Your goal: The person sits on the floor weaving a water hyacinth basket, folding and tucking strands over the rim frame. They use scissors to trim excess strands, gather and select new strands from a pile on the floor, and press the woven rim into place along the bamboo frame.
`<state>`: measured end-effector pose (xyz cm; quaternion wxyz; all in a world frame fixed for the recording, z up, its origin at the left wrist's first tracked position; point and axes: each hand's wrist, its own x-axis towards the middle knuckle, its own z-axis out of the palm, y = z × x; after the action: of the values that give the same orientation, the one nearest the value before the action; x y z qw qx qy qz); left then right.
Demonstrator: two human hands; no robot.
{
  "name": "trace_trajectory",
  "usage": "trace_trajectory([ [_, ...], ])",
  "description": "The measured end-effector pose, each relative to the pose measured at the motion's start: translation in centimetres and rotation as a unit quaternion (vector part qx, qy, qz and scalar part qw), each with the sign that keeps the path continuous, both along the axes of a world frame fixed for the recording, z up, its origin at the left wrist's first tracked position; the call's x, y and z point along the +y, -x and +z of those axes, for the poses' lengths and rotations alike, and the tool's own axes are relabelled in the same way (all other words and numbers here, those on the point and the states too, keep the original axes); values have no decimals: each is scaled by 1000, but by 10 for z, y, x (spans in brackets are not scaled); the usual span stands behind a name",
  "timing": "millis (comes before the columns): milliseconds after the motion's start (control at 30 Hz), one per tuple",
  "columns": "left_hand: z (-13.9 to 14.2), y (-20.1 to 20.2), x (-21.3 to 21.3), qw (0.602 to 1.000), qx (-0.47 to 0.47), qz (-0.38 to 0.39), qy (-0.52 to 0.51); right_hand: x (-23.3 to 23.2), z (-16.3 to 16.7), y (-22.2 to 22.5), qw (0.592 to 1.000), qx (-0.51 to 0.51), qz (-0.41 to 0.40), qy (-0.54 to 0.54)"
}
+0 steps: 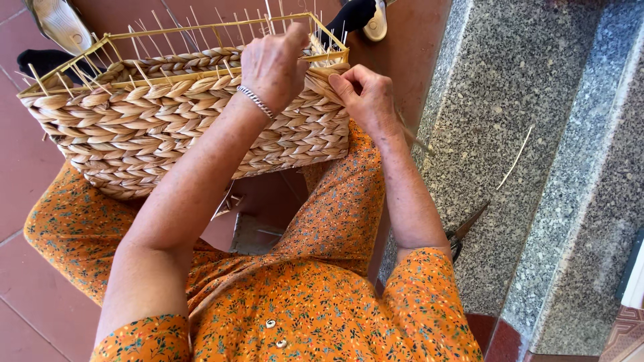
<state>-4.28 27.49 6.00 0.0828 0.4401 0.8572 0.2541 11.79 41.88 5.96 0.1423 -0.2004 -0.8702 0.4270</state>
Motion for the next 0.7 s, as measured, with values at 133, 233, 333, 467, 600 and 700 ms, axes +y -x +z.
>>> trace_trajectory([
  [133,15,-2,12,984,154,-45,73,-1,7,1,975,87,-41,-200],
  [233,19,-8,13,977,179,-73,89,-7,11,-8,929,144,-20,-341],
  [333,17,-15,14,974,184,-93,93,-11,11,-17,938,132,14,-319],
  [467,9,-11,21,979,140,-105,101,-14,6,-22,942,121,36,-310],
  [600,1,-4,22,990,84,-112,31,-5,12,-24,971,96,42,-214],
  [700,-3,-5,13,991,37,-94,-91,6,28,-28,998,3,44,-43],
])
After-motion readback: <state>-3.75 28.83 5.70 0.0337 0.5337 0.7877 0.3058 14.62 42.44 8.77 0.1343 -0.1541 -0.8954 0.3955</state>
